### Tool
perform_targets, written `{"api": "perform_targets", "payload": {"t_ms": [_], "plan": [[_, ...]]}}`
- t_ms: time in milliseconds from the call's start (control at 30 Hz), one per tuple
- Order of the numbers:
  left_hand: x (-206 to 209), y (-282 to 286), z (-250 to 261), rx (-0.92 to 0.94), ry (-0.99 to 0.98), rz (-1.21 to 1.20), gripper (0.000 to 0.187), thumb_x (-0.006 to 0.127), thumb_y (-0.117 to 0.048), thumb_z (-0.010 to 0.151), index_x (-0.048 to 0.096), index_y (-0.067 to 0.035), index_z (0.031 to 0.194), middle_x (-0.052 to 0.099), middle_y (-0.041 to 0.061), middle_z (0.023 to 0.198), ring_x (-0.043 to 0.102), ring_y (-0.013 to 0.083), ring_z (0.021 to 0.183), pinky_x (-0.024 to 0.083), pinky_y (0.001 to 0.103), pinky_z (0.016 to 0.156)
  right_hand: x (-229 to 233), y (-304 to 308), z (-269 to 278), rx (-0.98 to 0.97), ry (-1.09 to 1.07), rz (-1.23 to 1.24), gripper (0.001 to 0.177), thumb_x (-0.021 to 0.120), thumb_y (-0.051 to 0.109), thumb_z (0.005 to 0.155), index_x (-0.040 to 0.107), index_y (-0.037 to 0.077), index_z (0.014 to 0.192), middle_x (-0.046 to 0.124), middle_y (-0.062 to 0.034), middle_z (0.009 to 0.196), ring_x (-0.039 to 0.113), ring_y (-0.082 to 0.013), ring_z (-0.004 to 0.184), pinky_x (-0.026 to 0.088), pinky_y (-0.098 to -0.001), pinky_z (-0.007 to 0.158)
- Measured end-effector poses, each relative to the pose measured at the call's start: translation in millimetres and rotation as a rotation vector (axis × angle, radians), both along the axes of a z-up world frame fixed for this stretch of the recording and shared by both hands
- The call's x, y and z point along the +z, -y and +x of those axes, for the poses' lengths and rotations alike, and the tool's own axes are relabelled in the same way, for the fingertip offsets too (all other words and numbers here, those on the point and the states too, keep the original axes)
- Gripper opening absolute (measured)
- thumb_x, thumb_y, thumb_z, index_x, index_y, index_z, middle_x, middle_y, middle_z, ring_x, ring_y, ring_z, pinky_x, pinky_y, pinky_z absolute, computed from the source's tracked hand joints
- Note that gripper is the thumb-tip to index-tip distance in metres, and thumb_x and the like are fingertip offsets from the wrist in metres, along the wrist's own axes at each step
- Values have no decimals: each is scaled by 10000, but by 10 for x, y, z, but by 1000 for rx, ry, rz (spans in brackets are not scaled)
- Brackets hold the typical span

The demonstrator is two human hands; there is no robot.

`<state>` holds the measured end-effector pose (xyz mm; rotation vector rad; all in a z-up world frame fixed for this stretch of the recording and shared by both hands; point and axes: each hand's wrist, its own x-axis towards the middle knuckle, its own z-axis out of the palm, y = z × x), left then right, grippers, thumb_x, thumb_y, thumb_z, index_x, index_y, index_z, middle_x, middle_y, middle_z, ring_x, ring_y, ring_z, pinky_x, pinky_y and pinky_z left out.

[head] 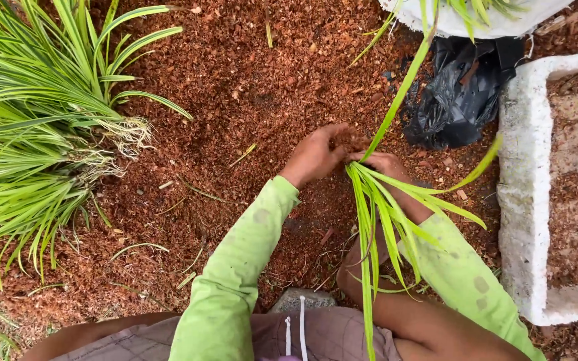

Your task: A person is transplanting small green seedlings into black plastic nursery bags filled with a reddish-brown soil substrate.

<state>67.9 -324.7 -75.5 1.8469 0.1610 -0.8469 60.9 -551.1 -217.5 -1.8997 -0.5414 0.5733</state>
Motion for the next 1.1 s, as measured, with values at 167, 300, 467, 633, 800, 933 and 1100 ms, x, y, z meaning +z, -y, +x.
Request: {"api": "perform_targets", "payload": {"t_ms": [167,300,467,633,800,933,1100], "plan": [[-1009,267,-159,-117,338,322,267,527,38,870,683,-47,1069,701,179,912,713,306,791,592,390,652,76,-52,63,17,-17,20,296,673,22,816,681,65,1108,682,-185,1081,615,-457,995,479,-560,869],[-507,139,48,-225,491,457,374,498,79,864,708,-160,1060,722,125,819,721,282,737,612,403,627,-184,31,43,23,-6,-2,289,683,25,815,694,65,1101,685,-196,1065,629,-442,964,471,-564,923],[-1133,165,290,-352,663,612,378,515,82,818,657,-141,1089,674,133,922,689,312,845,604,472,689,218,-63,57,43,-32,9,308,675,-10,795,685,40,1099,681,-213,1077,618,-466,990,468,-584,909],[-1012,-166,811,-126,907,493,222,505,-73,931,708,-156,967,687,97,777,703,251,707,600,359,604,160,-43,72,48,3,7,342,646,-74,773,674,34,1097,691,-213,1049,629,-453,965,459,-577,951],[-1870,-541,798,-417,471,844,477,657,12,855,581,-170,1289,536,204,1291,643,357,999,610,466,741,405,-96,85,52,-38,86,361,677,-66,750,667,9,1104,687,-218,1061,633,-454,971,457,-569,960],[-809,-406,564,-239,357,294,403,721,-20,783,665,-124,1168,677,147,1118,637,362,1054,511,514,921,204,-78,59,9,-25,88,350,685,-40,755,689,58,1091,699,-163,1069,642,-410,991,462,-547,943],[-402,-69,200,-385,483,349,462,744,-274,836,615,-215,1275,410,241,1415,500,391,1249,250,513,1144,-317,108,42,41,-94,41,341,697,19,793,667,28,1133,660,-222,1115,592,-464,1057,456,-573,924]]}}
